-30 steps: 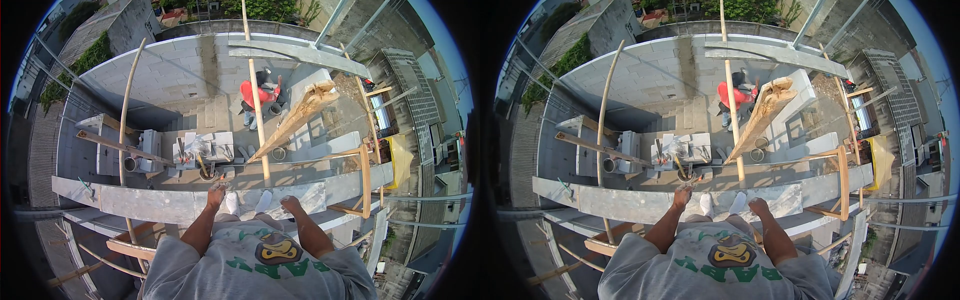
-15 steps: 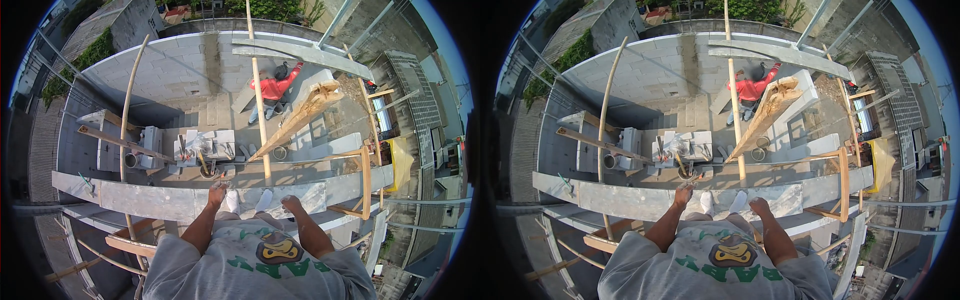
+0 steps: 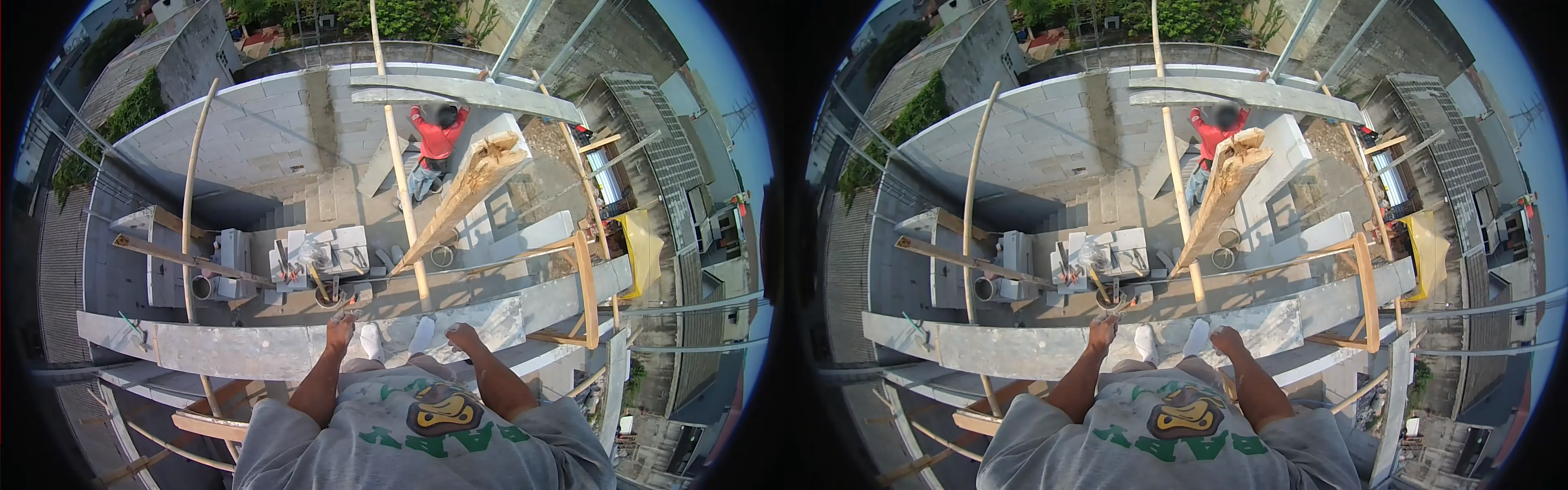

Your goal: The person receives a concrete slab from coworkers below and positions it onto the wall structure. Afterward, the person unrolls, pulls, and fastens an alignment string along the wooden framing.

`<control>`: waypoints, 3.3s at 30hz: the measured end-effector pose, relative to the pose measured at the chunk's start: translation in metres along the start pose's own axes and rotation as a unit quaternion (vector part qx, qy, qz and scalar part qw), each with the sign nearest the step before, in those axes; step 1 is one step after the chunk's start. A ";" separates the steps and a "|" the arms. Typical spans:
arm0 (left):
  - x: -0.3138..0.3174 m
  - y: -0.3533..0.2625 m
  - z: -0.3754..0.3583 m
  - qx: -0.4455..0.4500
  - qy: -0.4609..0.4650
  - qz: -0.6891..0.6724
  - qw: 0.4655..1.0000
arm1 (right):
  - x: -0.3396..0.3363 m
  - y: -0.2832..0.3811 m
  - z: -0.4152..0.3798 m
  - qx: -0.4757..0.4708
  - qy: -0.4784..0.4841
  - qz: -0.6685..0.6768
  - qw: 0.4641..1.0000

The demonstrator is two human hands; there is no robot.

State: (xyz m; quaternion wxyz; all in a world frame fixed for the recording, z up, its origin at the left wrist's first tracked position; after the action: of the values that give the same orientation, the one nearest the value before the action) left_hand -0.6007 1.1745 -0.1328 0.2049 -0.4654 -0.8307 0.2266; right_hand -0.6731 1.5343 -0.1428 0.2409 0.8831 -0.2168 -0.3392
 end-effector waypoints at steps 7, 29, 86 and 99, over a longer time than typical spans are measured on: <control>0.003 -0.002 -0.002 -0.002 -0.002 0.011 1.000 | -0.005 0.007 -0.010 0.000 -0.023 0.009 1.000; 0.010 -0.012 -0.013 -0.002 -0.001 -0.002 1.000 | -0.006 0.011 -0.012 0.004 -0.022 0.037 0.999; 0.057 -0.068 -0.052 -0.047 0.059 -0.032 0.997 | 0.055 0.236 -0.009 -0.202 0.142 0.162 0.955; 0.042 -0.052 -0.032 -0.037 0.037 -0.066 0.996 | 0.080 0.230 0.017 -0.185 0.181 0.134 0.957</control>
State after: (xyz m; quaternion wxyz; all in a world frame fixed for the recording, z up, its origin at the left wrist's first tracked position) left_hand -0.6386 1.1929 -0.0716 0.2331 -0.4245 -0.8593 0.1645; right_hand -0.6817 1.3039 -0.0615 0.4784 0.8326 -0.2191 -0.1729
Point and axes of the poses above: each hand's wrist, its own z-axis towards the middle knuckle, its own x-axis out of the palm, y = z × x, the point moved 9 cm from there along z, towards the middle knuckle, and after that the axes turned 14 degrees about -x, right-handed, at the moved point
